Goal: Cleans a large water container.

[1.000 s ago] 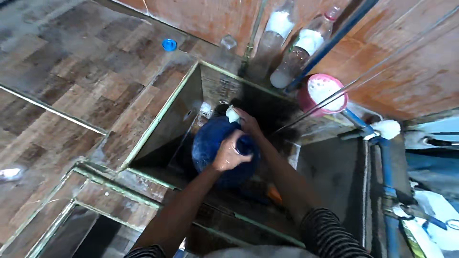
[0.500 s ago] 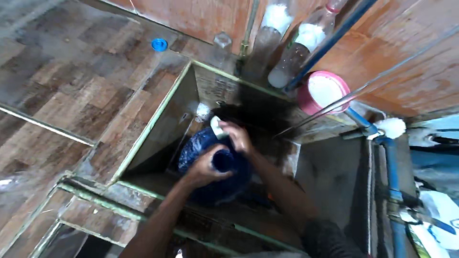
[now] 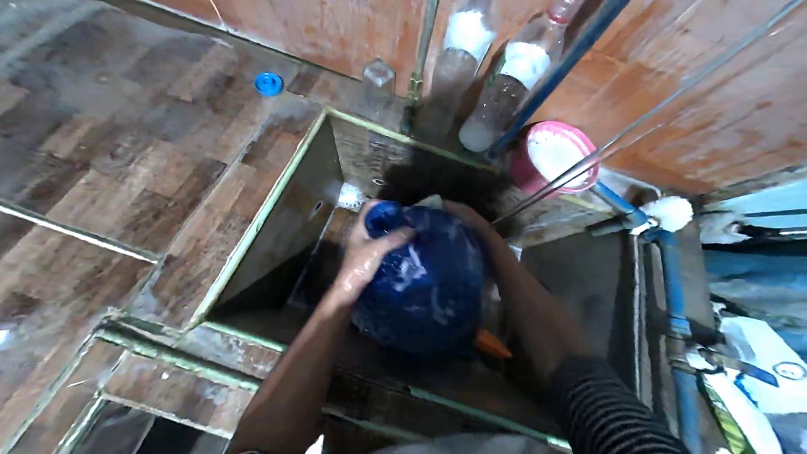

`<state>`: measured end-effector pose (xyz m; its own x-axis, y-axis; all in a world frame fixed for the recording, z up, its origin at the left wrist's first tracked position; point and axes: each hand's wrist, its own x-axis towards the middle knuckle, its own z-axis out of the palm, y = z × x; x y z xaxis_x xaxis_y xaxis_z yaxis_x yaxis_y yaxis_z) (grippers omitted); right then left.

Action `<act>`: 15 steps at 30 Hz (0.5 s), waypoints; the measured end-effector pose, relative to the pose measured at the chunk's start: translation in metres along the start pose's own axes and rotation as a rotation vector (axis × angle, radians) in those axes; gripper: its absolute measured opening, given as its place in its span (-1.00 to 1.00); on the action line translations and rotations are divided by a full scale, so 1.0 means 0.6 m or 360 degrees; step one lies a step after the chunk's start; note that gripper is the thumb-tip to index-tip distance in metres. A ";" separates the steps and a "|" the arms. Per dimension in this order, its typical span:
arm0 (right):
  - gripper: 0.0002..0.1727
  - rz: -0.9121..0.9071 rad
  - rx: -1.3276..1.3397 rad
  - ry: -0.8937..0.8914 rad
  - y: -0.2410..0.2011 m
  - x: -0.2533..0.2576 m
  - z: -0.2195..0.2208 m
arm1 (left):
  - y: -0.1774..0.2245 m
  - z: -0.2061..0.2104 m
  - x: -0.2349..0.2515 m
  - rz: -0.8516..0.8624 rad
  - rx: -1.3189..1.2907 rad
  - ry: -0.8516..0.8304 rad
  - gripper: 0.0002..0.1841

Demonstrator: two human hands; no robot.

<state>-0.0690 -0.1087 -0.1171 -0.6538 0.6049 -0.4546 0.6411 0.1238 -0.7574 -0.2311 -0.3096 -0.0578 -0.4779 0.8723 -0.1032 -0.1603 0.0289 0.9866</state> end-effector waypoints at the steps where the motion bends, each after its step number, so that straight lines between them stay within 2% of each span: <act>1: -0.54 0.0094 -0.0026 0.0229 0.055 -0.027 0.025 | -0.030 -0.023 0.018 -0.0066 -0.0084 0.0168 -0.50; 2: -0.51 0.0200 -0.0061 0.0428 0.105 -0.061 0.058 | -0.070 -0.044 0.039 -0.0166 -0.0126 0.0402 -0.47; 4: -0.47 0.0274 -0.0248 0.0544 0.166 -0.150 0.140 | -0.147 -0.083 0.082 -0.0428 -0.0137 0.0950 -0.39; 5: -0.45 0.0115 -0.0247 0.0582 0.182 -0.187 0.180 | -0.179 -0.103 0.104 -0.0534 -0.0084 0.1157 -0.36; 7: -0.45 -0.0411 -0.0280 0.0614 0.185 -0.210 0.245 | -0.225 -0.130 0.133 -0.0711 -0.0077 0.1303 -0.33; 8: -0.47 -0.0630 -0.0315 0.0604 0.163 -0.193 0.263 | -0.236 -0.134 0.144 -0.0779 -0.0114 0.1291 -0.34; 10: -0.50 -0.0770 -0.0335 0.0522 0.085 -0.116 0.245 | -0.240 -0.126 0.161 -0.0761 -0.0232 0.1142 -0.42; 11: -0.50 -0.0663 -0.0308 0.0462 0.053 -0.074 0.216 | -0.238 -0.121 0.164 -0.0711 -0.0294 0.1005 -0.49; 13: -0.45 -0.0162 -0.0116 0.0254 0.030 -0.002 0.136 | -0.222 -0.111 0.159 -0.0650 -0.0338 0.0665 -0.72; 15: -0.42 0.0275 -0.0015 0.0234 0.105 0.017 0.098 | -0.209 -0.114 0.147 -0.0690 -0.0333 0.0311 -0.78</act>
<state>-0.0591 -0.1410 -0.1969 -0.4686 0.7258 -0.5036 0.7428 0.0152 -0.6693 -0.3122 -0.2698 -0.1990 -0.4782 0.6938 -0.5385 -0.5393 0.2519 0.8036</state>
